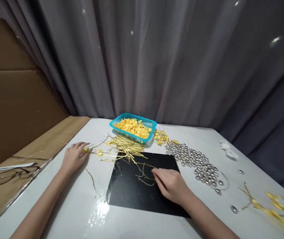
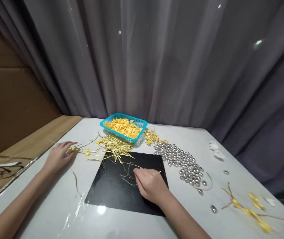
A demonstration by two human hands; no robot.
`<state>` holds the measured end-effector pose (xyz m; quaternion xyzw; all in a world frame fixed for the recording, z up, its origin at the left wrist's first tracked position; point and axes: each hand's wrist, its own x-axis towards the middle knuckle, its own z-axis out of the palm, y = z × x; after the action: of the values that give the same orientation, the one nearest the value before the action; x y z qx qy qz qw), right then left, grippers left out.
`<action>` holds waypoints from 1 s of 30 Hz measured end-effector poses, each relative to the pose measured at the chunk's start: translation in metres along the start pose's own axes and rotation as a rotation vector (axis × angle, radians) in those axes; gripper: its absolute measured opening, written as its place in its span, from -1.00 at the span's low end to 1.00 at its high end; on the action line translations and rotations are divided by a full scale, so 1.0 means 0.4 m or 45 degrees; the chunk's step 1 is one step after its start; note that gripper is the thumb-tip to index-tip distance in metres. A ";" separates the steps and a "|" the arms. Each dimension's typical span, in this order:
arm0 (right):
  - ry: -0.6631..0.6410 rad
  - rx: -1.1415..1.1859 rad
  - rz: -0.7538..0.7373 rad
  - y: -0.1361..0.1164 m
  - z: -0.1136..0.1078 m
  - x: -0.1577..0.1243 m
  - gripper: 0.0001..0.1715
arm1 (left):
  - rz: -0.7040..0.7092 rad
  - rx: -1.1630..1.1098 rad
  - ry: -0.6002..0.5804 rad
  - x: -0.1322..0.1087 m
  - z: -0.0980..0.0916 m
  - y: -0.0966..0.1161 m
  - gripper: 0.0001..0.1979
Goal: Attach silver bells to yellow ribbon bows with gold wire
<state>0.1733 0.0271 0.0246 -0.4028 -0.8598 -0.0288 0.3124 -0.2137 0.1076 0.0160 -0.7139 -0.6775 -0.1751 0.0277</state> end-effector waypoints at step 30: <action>-0.432 -0.008 0.154 -0.094 0.044 0.044 -0.70 | -0.380 0.086 -0.004 0.016 -0.050 0.063 -0.45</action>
<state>0.1291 0.0189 0.0280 -0.4537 -0.8744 0.0556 0.1625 -0.1932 0.1064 0.0414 -0.6043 -0.7815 -0.1533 0.0245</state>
